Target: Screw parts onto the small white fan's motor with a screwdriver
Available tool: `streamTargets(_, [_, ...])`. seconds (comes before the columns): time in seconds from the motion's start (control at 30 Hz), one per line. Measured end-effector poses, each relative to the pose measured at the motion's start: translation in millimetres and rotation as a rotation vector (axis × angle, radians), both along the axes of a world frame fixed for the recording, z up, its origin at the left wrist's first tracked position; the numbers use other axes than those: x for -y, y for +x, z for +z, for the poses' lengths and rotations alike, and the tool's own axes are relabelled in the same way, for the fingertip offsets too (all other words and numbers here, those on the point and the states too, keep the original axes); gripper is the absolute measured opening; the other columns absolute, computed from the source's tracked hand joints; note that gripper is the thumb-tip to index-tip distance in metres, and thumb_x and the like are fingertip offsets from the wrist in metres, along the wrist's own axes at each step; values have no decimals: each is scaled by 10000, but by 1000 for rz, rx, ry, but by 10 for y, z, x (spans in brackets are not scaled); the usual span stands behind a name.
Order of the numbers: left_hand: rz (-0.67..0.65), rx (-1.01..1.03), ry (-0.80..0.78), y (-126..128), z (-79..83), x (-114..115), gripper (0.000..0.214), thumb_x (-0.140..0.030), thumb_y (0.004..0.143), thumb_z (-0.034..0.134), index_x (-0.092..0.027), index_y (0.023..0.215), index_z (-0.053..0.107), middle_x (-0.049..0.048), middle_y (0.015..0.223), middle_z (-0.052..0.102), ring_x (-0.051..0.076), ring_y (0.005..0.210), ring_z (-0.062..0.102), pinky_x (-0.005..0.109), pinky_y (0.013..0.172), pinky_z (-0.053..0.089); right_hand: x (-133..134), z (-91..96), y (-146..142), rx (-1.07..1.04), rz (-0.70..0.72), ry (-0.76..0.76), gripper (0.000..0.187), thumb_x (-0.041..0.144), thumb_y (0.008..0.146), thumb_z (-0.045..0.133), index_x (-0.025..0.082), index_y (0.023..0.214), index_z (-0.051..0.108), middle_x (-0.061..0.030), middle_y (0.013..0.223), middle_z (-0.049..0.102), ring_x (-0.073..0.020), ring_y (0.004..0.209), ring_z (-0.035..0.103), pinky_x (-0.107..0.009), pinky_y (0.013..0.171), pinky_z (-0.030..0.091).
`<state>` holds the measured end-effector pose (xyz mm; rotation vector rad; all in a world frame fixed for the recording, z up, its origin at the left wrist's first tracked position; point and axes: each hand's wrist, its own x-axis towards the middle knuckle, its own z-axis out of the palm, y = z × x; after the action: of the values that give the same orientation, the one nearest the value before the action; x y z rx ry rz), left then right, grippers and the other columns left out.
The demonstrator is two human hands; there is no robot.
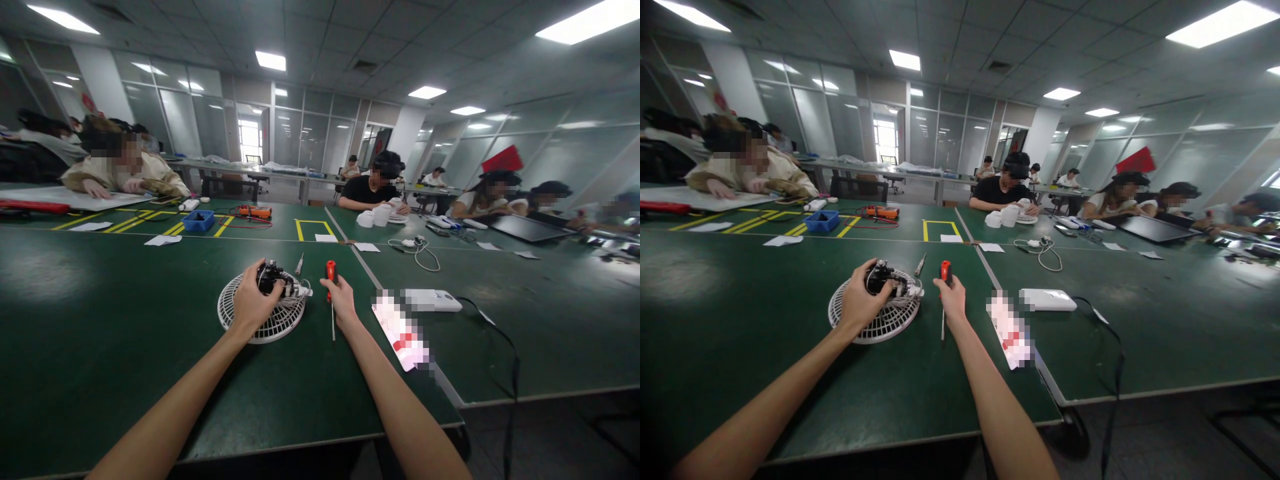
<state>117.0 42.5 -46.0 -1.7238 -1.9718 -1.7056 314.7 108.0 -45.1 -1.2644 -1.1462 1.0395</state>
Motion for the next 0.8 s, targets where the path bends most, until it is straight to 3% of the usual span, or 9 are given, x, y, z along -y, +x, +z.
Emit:
streamTargets(0.17, [7, 27, -77, -64, 63, 52, 691, -445, 804, 704, -203, 1427, 528, 136, 1364, 673, 308, 1215, 677, 473, 1085, 524, 65, -43, -4, 704, 132, 115, 348, 303, 824, 674, 192, 1153, 696, -27, 923, 717, -224, 887, 647, -328, 812, 433])
streamTargets(0.3, [33, 63, -168, -205, 147, 120, 790, -444, 770, 727, -236, 1487, 470, 125, 1336, 701, 305, 1138, 719, 478, 1061, 542, 84, -44, -11, 1047, 124, 104, 377, 348, 928, 600, 179, 1258, 667, -136, 1202, 696, -283, 1129, 622, -395, 953, 393])
streamTargets(0.6, [130, 125, -334, -719, 340, 340, 884, -457, 733, 757, -252, 1532, 438, 128, 1376, 690, 330, 1277, 659, 506, 1140, 488, 86, -35, 59, 1159, 98, -13, 432, 392, 987, 549, 166, 1347, 626, -187, 1408, 564, -323, 1309, 486, -457, 1072, 301])
streamTargets(0.7, [154, 84, -392, -985, 375, 433, 836, -484, 761, 732, -243, 1517, 469, 144, 1397, 675, 337, 1296, 645, 514, 1145, 479, 94, -47, 43, 1168, 113, -23, 562, 384, 998, 534, 190, 1522, 474, -190, 1469, 530, -324, 1349, 453, -473, 1095, 282])
streamTargets(0.8, [231, 46, -445, -1267, 404, 516, 804, -500, 769, 723, -222, 1492, 508, 157, 1364, 690, 339, 1261, 666, 512, 1109, 510, 100, -51, 33, 1195, 149, -20, 628, 389, 1019, 489, 293, 1618, 323, -162, 1503, 515, -309, 1365, 442, -480, 1095, 279])
